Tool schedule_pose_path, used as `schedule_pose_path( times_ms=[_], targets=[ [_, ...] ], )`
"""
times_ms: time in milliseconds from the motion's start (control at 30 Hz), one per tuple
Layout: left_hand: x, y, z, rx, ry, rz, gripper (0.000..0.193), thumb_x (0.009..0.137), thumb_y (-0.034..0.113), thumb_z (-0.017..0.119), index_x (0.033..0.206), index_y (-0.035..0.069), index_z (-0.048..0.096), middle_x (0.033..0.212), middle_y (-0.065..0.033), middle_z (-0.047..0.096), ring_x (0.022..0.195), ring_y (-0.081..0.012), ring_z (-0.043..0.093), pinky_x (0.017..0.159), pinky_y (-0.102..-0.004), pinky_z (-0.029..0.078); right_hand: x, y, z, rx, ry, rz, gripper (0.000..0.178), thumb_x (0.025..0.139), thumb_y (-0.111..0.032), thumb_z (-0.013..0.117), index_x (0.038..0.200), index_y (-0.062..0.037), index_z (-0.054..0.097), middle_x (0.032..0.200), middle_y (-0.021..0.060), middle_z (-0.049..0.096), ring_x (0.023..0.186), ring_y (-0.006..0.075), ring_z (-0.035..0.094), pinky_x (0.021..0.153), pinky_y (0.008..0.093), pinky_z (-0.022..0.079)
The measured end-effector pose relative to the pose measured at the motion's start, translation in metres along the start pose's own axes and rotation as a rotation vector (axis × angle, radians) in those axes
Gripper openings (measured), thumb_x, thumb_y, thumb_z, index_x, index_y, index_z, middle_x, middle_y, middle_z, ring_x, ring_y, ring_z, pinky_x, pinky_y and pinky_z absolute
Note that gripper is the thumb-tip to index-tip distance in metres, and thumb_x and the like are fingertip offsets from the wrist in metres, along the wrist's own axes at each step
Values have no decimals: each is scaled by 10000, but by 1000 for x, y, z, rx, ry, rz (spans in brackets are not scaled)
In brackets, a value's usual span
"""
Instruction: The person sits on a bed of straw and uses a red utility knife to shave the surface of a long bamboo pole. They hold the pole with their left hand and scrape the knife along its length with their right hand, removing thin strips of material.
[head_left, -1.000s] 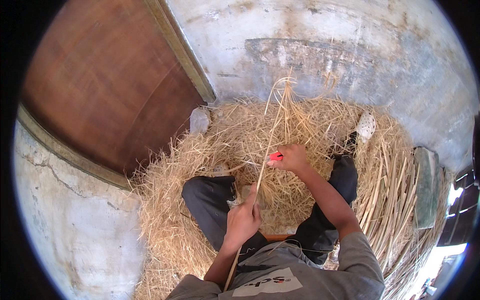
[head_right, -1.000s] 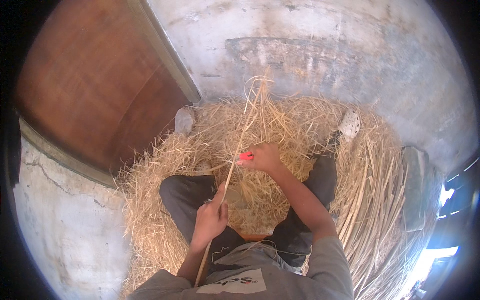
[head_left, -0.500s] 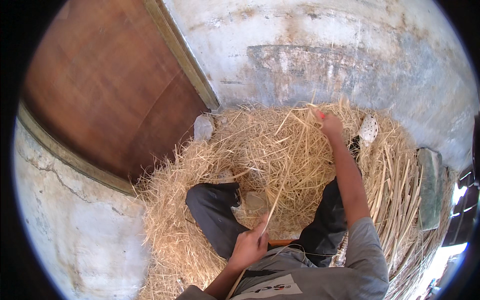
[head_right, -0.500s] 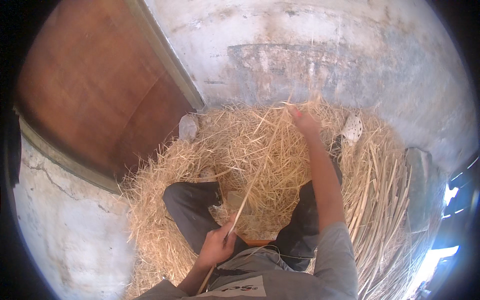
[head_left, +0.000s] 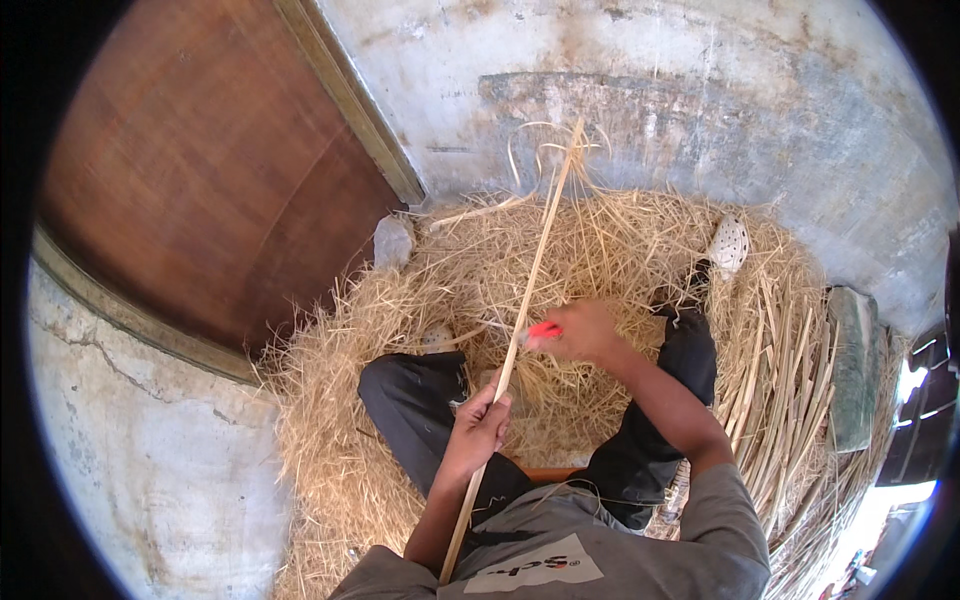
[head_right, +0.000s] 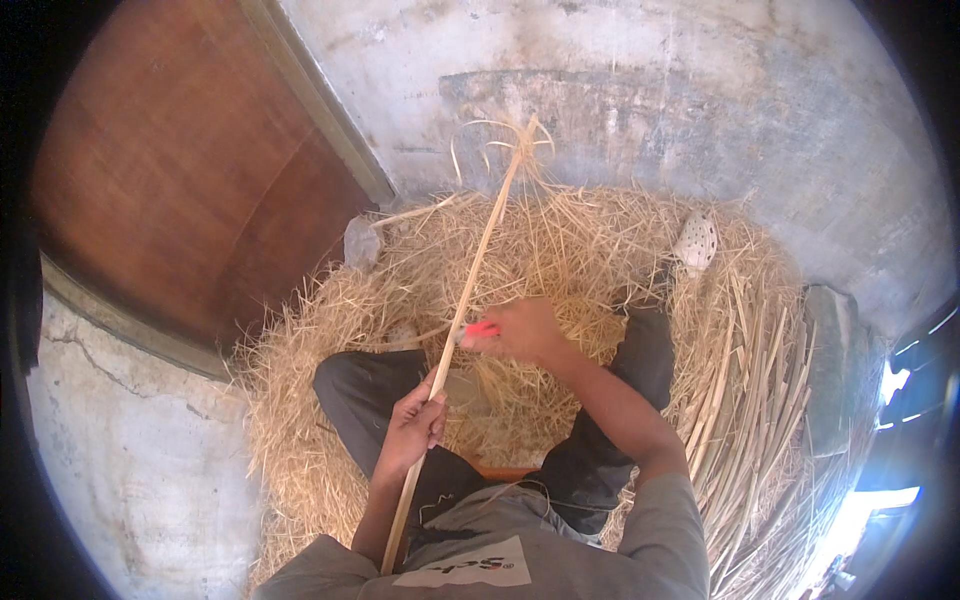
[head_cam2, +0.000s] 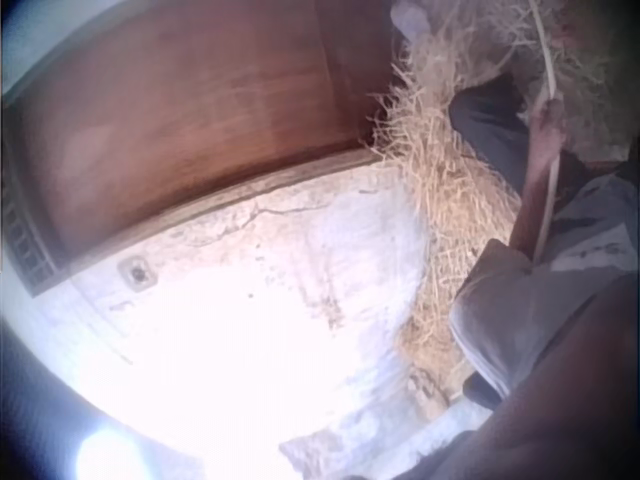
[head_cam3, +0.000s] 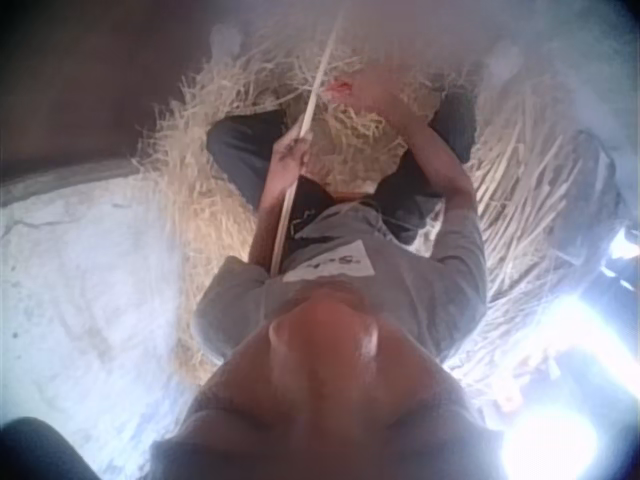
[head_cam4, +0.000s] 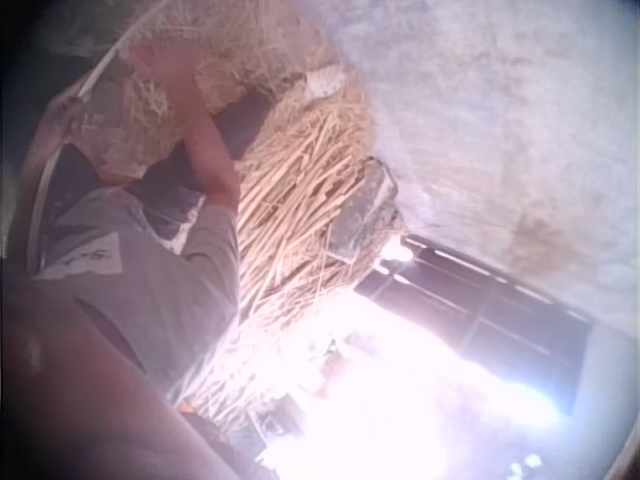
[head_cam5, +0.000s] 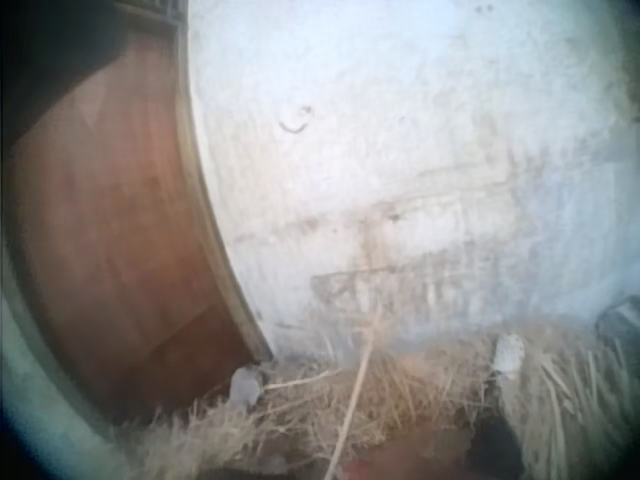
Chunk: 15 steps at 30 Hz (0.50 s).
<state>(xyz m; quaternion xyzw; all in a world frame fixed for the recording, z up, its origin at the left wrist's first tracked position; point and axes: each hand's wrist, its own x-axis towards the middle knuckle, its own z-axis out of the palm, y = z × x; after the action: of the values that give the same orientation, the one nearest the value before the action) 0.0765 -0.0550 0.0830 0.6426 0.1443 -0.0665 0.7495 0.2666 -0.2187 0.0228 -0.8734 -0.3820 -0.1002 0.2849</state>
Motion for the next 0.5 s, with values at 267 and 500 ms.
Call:
schedule_pose_path(
  times_ms=[267, 500],
  targets=[
    [-6, -4, 1, 302, 26, 163, 451, 998, 114, 482, 1434, 41, 398, 685, 82, 415, 566, -10, 363, 499, -181, 312, 13, 9, 16, 37, 108, 98, 663, 726, -731, 596, 628, -77, 648, 530, 107, 589, 501, 295, 610, 474, 399, 467],
    [-19, -10, 8, 369, 13, 192, 461, 991, 95, 488, 1442, 70, 392, 717, 84, 369, 614, -18, 299, 527, -186, 280, 27, 27, 5, -91, 169, 205, 643, 758, -703, 581, 650, -74, 664, 540, 121, 594, 508, 297, 615, 479, 397, 473]
  ],
)
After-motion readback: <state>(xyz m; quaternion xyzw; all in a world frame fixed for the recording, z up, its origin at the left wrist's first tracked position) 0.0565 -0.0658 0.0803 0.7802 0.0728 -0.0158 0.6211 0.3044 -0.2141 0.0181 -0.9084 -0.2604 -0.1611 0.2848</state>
